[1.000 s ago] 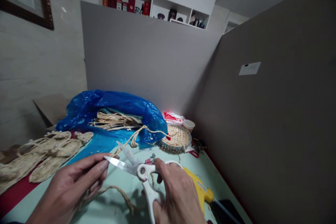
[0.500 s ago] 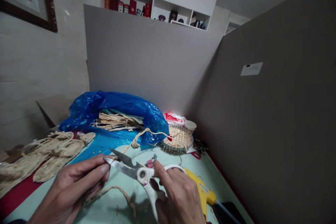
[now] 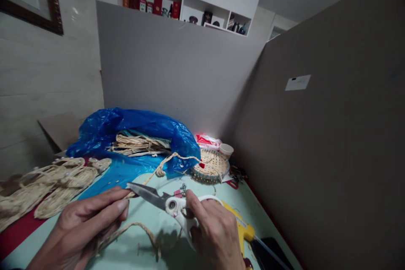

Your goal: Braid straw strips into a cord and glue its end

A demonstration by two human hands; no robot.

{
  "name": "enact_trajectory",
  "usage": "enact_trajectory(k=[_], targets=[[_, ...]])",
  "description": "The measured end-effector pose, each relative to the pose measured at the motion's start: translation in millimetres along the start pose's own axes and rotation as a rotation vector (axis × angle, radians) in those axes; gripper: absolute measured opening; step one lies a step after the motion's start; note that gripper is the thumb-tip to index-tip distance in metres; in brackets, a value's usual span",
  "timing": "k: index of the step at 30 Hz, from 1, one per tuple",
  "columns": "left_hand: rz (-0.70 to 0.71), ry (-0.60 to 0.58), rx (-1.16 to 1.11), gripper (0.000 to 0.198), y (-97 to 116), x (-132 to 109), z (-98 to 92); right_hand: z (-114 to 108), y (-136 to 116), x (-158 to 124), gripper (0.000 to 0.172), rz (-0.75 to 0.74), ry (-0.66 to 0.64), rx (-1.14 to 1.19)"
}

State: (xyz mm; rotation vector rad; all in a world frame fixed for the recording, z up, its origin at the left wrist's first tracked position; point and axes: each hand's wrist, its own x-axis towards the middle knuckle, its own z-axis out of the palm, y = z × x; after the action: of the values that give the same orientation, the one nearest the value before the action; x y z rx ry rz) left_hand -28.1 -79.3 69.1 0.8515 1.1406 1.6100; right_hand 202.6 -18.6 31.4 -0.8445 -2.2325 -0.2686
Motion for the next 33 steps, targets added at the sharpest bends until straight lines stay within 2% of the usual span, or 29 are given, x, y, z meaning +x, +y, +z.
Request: enact_trajectory(k=[3, 7, 8, 11, 14, 19, 23, 28, 33], targets=[[-0.013, -0.018, -0.004, 0.021, -2.0, 0.8, 0.7, 7.8, -3.0, -0.2, 0.056, 0.207, -0.023, 0.228], [-0.07, -0.068, 0.084, 0.032, -11.1, -1.4, 1.6, 15.1, -22.7, 9.9, 0.018, 0.507, -0.047, 0.547], [-0.077, -0.087, 0.13, 0.032, -14.2, -2.6, 2.2, 15.5, -28.8, 13.4, 0.016, 0.62, -0.038, 0.728], [-0.094, -0.159, 0.263, 0.025, -22.2, -6.9, 5.2, 14.1, -44.1, 22.8, 0.04, 0.832, -0.05, 1.294], [-0.11, -0.216, 0.396, 0.024, -26.2, -10.6, 8.0, 12.4, -51.6, 27.2, 0.05, 0.91, -0.008, 1.553], [-0.126, -0.358, 0.536, 0.03, -26.9, -11.4, 8.0, 12.4, -55.3, 25.6, 0.053, 0.956, -0.015, 1.646], [-0.148, -0.427, 0.511, 0.039, -31.0, -8.0, 3.8, 11.1, -51.3, 22.9, 0.047, 0.957, -0.002, 1.604], [-0.252, -0.416, 0.448, 0.049, -36.5, -3.3, -4.0, 2.8, -39.3, 22.8, 0.032, 0.934, 0.145, 1.479], [-0.177, -0.383, 0.496, 0.042, -35.6, -0.8, -4.8, -1.5, -35.3, 24.6, 0.033, 0.93, 0.153, 1.435]])
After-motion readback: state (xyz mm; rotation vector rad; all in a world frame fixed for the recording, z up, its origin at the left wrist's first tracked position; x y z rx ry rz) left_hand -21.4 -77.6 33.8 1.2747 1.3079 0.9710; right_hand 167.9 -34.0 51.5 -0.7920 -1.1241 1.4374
